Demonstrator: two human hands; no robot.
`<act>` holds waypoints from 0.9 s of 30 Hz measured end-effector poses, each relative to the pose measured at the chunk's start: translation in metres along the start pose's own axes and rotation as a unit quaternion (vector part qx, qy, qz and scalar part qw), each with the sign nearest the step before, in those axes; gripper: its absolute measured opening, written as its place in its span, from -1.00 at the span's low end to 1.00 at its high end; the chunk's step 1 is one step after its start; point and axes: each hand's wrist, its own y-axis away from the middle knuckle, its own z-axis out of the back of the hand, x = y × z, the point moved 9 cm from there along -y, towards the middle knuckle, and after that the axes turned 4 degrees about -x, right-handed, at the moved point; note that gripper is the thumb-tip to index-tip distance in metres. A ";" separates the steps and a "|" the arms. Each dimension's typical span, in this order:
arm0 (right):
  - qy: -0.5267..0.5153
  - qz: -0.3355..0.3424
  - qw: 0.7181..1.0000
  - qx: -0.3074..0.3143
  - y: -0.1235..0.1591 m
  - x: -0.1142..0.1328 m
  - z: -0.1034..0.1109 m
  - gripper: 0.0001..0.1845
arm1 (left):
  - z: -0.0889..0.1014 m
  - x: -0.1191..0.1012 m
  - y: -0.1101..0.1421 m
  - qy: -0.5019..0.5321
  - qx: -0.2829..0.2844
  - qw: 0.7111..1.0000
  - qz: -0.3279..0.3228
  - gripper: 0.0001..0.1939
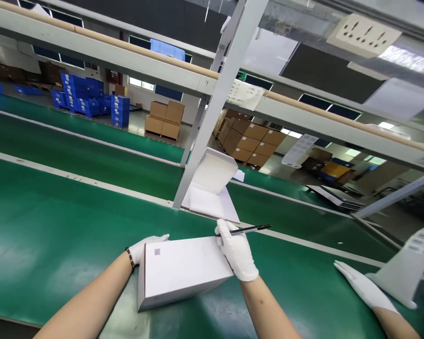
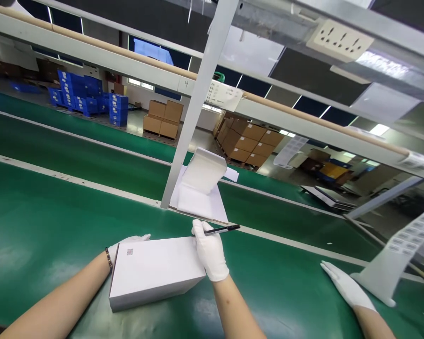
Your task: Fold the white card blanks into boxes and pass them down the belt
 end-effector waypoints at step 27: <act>0.159 0.047 0.985 -0.044 0.013 -0.003 0.005 -0.47 | -0.004 0.000 -0.004 0.017 0.074 0.997 -0.035 -0.53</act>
